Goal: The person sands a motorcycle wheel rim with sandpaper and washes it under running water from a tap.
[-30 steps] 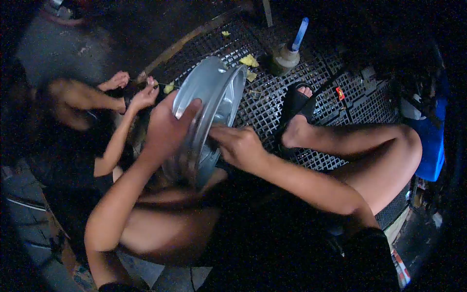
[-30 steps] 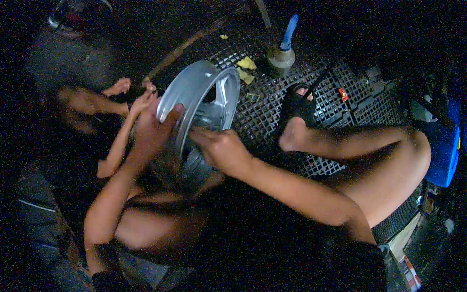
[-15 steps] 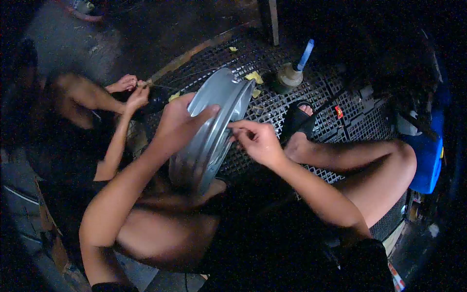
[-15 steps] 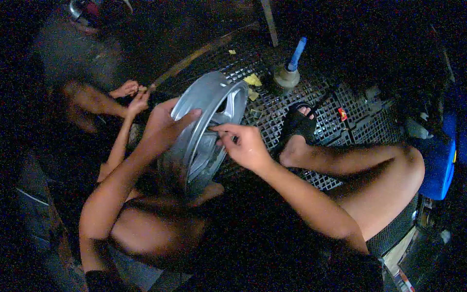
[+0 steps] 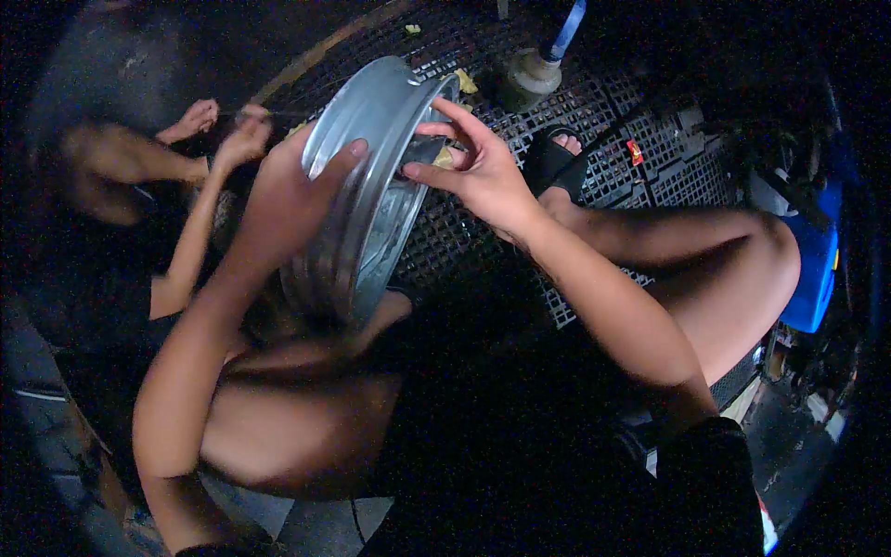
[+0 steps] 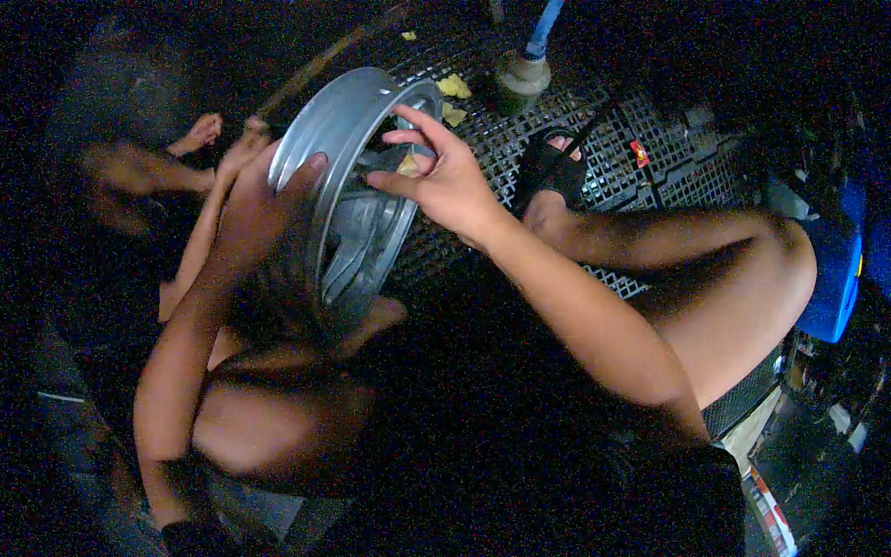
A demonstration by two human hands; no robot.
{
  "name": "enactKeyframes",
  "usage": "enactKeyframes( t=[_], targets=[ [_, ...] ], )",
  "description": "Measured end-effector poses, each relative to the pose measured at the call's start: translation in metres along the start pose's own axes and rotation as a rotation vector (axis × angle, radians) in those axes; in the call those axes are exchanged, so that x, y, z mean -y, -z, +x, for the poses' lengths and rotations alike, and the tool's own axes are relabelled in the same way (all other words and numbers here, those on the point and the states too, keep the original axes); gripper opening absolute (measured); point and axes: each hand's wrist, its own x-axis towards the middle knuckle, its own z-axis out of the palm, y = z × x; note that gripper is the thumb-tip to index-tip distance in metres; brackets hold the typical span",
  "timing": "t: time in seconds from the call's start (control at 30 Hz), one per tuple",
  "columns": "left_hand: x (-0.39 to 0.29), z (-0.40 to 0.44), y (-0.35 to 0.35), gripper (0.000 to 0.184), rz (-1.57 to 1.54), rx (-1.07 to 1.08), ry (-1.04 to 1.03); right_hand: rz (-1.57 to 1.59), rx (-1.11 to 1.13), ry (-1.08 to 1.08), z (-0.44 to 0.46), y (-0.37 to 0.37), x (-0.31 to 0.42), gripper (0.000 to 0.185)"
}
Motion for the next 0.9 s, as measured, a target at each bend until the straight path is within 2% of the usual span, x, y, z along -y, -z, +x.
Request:
enactKeyframes(
  t=[0.13,0.17,0.2,0.27,0.3,0.37,0.4,0.47,0.5,0.53,0.57,0.6,0.67,0.87,0.9],
  targets=[
    [0.007,0.003,-0.002,0.043,-0.12,0.034,-0.02,-0.269,0.053,-0.151,-0.001,0.008,0.003,0.06],
    [0.006,0.005,-0.001,0.043,-0.103,0.038,-0.037,-0.215,0.061,-0.147,0.001,0.011,-0.007,0.051],
    [0.006,0.006,-0.002,0.042,-0.087,0.045,-0.056,-0.219,0.064,-0.147,0.003,0.011,-0.01,0.051],
    [0.001,0.007,-0.001,0.041,-0.077,0.057,-0.051,-0.425,0.054,-0.062,0.007,0.011,-0.014,0.036],
    [-0.001,0.007,0.0,0.04,-0.061,0.07,-0.042,-0.427,0.057,-0.062,0.009,0.008,-0.014,0.036],
    [0.003,0.012,0.0,0.039,-0.108,0.089,-0.063,-0.508,0.007,0.119,0.015,0.001,-0.014,0.029],
    [0.006,0.013,0.0,0.039,-0.156,0.116,-0.084,-0.504,0.015,0.119,0.016,0.0,-0.012,0.029],
    [0.008,0.012,-0.007,0.039,-0.205,0.057,-0.06,-0.69,-0.03,0.262,0.01,-0.001,-0.002,0.028],
    [0.015,0.014,-0.01,0.04,-0.176,0.044,-0.057,-0.624,-0.037,0.158,0.008,0.001,-0.002,0.025],
    [0.014,0.015,-0.009,0.04,-0.145,0.027,-0.052,-0.613,-0.033,0.225,0.007,0.0,0.0,0.023],
    [0.012,0.014,-0.006,0.038,-0.073,-0.014,-0.135,-0.6,-0.015,0.209,0.006,-0.001,0.005,0.021],
    [0.009,0.013,-0.002,0.038,-0.063,-0.028,-0.122,-0.591,0.003,0.19,0.005,-0.002,0.011,0.02],
    [-0.005,0.014,0.009,0.041,-0.025,0.061,-0.099,-0.29,0.038,0.036,0.011,-0.003,0.013,0.015],
    [0.002,0.016,0.007,0.042,-0.077,0.068,-0.115,-0.396,0.08,0.064,0.01,-0.003,0.006,0.017],
    [0.004,0.017,0.006,0.043,-0.036,0.065,-0.104,-0.435,0.066,-0.004,0.008,-0.007,0.016,0.016]
  ],
)
